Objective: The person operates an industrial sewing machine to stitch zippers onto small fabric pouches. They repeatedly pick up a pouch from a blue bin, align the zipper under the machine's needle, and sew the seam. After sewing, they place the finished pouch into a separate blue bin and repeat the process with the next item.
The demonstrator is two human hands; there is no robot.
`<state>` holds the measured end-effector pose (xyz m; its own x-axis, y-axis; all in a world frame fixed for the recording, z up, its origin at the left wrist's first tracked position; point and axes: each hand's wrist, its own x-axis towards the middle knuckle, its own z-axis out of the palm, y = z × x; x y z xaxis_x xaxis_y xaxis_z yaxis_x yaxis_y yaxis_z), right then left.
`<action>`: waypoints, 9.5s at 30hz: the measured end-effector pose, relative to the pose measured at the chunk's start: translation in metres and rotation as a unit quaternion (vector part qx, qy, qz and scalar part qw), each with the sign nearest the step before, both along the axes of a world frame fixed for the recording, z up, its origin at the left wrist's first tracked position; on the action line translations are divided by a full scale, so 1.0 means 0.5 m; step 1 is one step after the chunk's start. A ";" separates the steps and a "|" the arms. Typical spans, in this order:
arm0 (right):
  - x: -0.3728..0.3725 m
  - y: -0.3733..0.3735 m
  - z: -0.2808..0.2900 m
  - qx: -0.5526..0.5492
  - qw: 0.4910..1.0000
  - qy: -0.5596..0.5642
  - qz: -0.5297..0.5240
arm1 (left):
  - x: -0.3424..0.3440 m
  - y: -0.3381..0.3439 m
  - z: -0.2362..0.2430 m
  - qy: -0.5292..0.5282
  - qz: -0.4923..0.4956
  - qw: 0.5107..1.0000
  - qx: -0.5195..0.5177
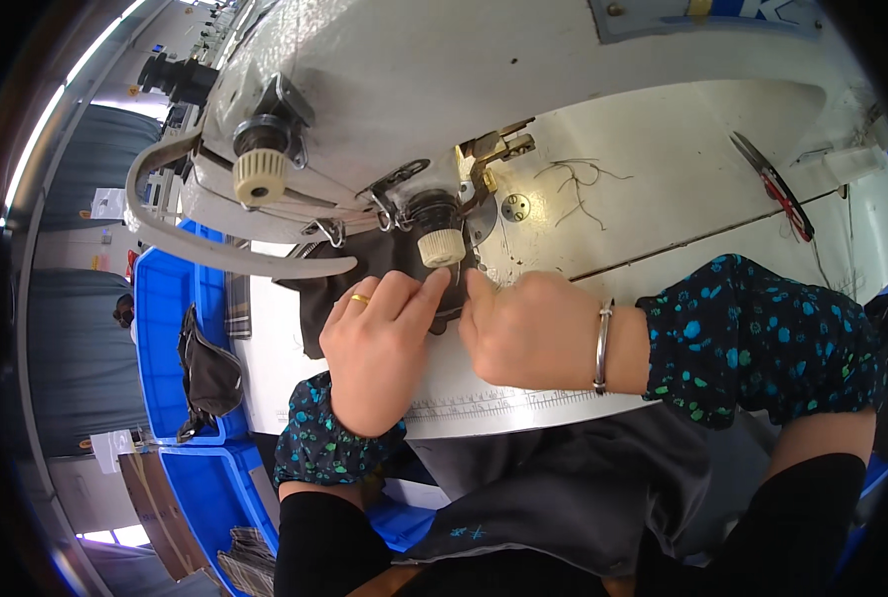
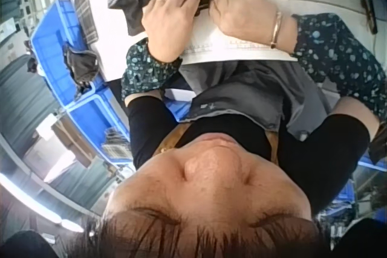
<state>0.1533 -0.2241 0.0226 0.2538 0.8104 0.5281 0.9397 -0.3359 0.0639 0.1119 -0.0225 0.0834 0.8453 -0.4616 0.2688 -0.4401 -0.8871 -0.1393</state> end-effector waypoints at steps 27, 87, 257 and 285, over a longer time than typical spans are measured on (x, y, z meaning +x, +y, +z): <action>0.024 0.011 -0.010 -0.033 0.997 0.043 -0.062 | 0.095 0.033 -0.069 -0.020 -0.090 0.991 -0.098; 0.021 0.006 -0.004 0.050 0.997 -0.055 0.021 | 0.114 0.054 -0.002 0.428 0.045 0.834 -0.346; 0.069 0.000 0.002 0.041 0.996 0.048 -0.055 | 0.103 0.040 -0.070 -0.021 -0.032 0.999 -0.012; -0.232 -0.287 0.078 0.232 0.786 0.571 -0.052 | -0.222 -0.098 -0.038 0.082 -0.256 0.929 -0.253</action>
<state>0.0374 -0.3676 0.0618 0.8289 0.5412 0.1415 0.2618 -0.1518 -0.9531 0.0010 -0.0716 0.0643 0.5981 -0.6644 0.4481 -0.8013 -0.4881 0.3459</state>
